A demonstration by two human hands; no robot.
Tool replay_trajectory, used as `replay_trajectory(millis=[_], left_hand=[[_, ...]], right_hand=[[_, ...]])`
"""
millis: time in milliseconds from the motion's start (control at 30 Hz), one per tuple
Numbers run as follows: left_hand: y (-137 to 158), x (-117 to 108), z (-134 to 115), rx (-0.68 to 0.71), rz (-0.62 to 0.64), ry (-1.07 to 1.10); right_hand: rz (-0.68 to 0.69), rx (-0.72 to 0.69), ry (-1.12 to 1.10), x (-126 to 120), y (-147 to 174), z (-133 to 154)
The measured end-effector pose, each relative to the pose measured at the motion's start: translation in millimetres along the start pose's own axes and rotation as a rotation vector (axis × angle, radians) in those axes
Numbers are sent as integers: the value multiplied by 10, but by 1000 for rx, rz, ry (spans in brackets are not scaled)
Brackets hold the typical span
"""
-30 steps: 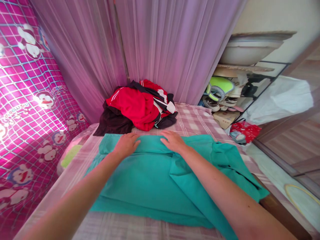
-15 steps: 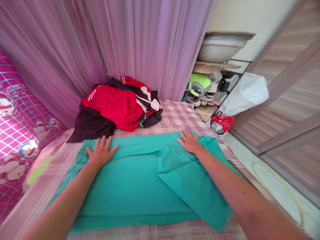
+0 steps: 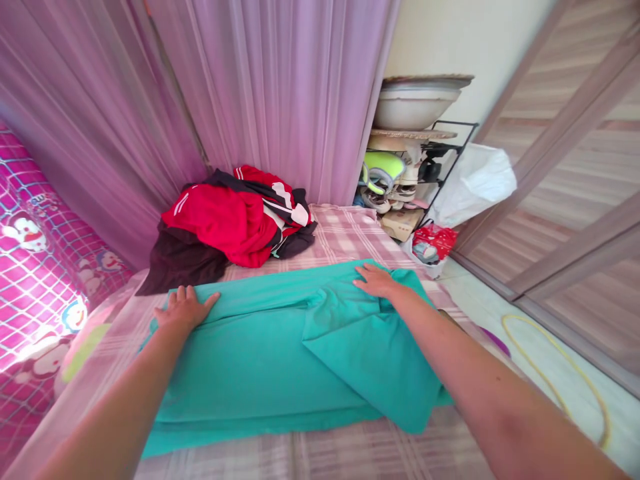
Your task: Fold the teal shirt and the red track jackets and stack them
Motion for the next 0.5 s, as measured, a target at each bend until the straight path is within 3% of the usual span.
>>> replay_trajectory(millis=[133, 233, 367, 500], left_hand=[[123, -55, -36, 87, -7, -66], [307, -74, -197, 213, -29, -113], [648, -87, -666, 363, -45, -114], [1014, -181, -1339, 514, -69, -98]], right_hand=[[62, -201, -145, -235, 460, -282], [151, -251, -253, -281, 829, -622], [195, -204, -214, -183, 1078, -906], [74, -160, -91, -260, 1147, -845]])
Point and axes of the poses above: each hand's wrist, its own y-axis away from the middle knuckle, its own x-axis out of the palm, z = x × y, the point moved 9 cm from there along -y, towards the middle knuckle, and after that the axes turned 12 degrees about x, right-handed, at the moved point
